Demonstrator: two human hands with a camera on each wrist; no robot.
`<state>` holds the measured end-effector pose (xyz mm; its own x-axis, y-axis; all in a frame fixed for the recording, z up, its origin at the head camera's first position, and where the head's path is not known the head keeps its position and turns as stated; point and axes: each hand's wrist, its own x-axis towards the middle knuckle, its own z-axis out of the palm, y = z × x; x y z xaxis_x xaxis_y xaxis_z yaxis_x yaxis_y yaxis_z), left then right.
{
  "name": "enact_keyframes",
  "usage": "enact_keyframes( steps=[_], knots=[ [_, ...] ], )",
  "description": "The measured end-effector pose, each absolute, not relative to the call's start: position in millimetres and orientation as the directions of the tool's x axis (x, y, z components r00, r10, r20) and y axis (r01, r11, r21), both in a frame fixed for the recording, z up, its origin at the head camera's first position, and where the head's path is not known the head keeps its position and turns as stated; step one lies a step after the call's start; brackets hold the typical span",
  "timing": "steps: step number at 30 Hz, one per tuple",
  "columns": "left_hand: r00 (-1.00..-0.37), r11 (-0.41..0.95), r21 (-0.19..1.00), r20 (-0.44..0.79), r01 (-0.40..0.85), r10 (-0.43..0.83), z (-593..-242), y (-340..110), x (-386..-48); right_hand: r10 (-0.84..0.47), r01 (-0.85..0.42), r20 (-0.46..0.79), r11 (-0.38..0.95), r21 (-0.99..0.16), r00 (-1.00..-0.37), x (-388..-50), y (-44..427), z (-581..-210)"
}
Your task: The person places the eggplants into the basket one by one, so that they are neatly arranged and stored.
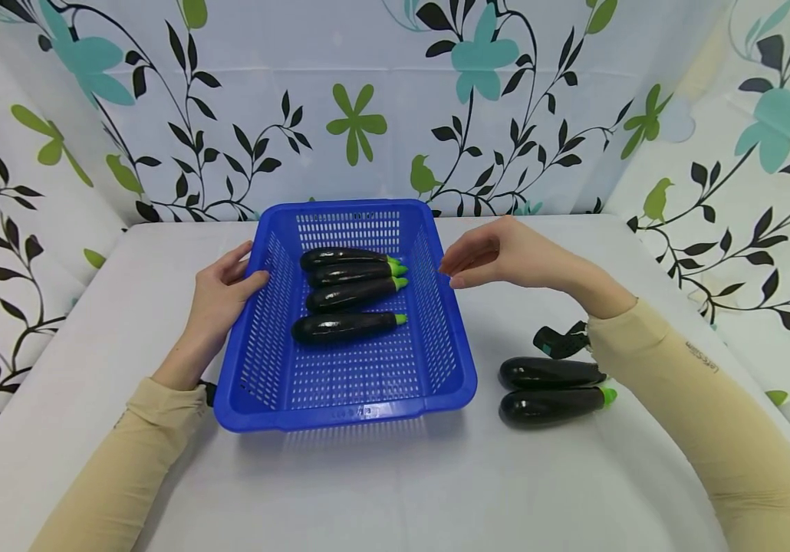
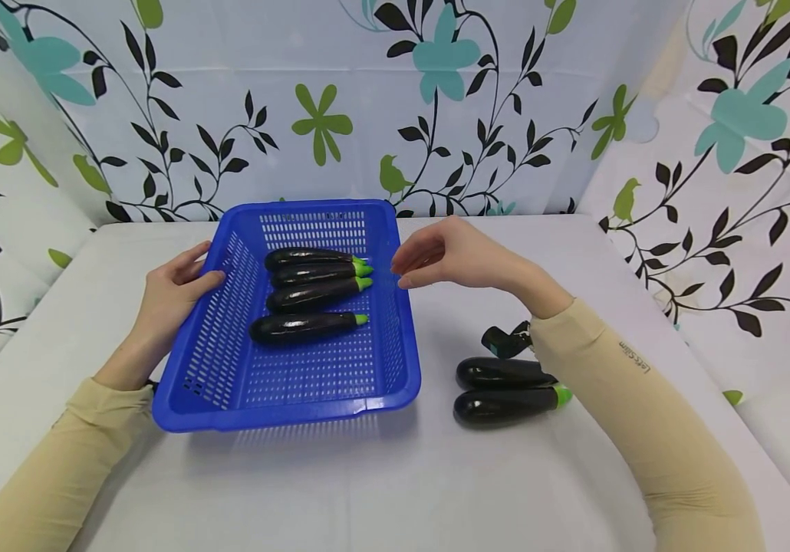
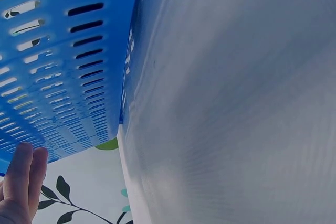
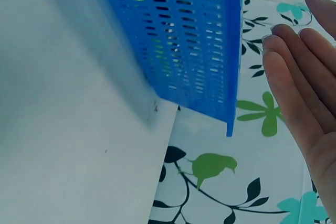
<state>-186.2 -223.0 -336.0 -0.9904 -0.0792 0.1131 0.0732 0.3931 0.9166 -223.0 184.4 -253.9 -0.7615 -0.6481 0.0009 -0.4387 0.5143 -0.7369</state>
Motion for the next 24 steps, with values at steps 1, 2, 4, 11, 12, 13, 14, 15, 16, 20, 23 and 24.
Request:
enact_keyframes(
  steps=[1,2,4,11,12,13,14,15,16,20,23,24],
  knots=[
    [-0.990,0.392,0.917,0.114,0.074,-0.078,-336.4,-223.2,-186.4,-0.643,-0.435,-0.003,0.521,-0.735,-0.765,-222.3,187.5,-255.3],
    [-0.991,0.392,0.917,0.114,0.075,-0.076,-336.8,-223.3,-186.5,-0.639,-0.430,-0.006,0.525,-0.734,-0.769,-221.8,190.6,-256.9],
    [-0.991,0.394,0.916,0.113,0.075,-0.075,-337.4,-223.4,-186.7,-0.630,-0.419,-0.014,0.534,-0.734,-0.777,-220.3,196.5,-260.0],
    [-0.990,0.390,0.918,0.112,0.071,-0.084,-336.5,-223.5,-186.1,-0.629,-0.391,-0.048,0.539,-0.746,-0.775,-212.6,214.9,-270.1],
    [-0.990,0.390,0.918,0.113,0.072,-0.084,-336.6,-223.3,-186.2,-0.630,-0.390,-0.053,0.543,-0.744,-0.775,-211.8,217.4,-271.7],
    [-0.990,0.389,0.919,0.113,0.072,-0.084,-336.5,-223.2,-186.2,-0.629,-0.390,-0.057,0.547,-0.741,-0.775,-211.1,219.9,-273.1],
    [-0.990,0.390,0.918,0.114,0.072,-0.084,-336.6,-223.1,-186.4,-0.630,-0.390,-0.060,0.550,-0.738,-0.774,-210.8,222.6,-274.9],
    [-0.990,0.389,0.919,0.114,0.072,-0.085,-336.7,-223.1,-186.4,-0.631,-0.391,-0.063,0.553,-0.736,-0.773,-210.5,225.3,-276.6],
    [-0.990,0.387,0.919,0.114,0.074,-0.082,-336.7,-223.0,-186.5,-0.632,-0.392,-0.065,0.555,-0.734,-0.773,-210.0,228.0,-278.0],
    [-0.990,0.386,0.919,0.118,0.078,-0.080,-336.8,-223.0,-186.7,-0.629,-0.383,-0.076,0.561,-0.734,-0.774,-206.6,239.3,-285.7],
    [-0.989,0.389,0.918,0.121,0.081,-0.080,-337.4,-223.2,-187.1,-0.621,-0.375,-0.083,0.569,-0.732,-0.779,-203.8,247.5,-292.9],
    [-0.989,0.392,0.916,0.123,0.082,-0.080,-337.8,-223.4,-187.4,-0.618,-0.370,-0.085,0.569,-0.734,-0.781,-203.2,250.1,-295.6]
  ],
)
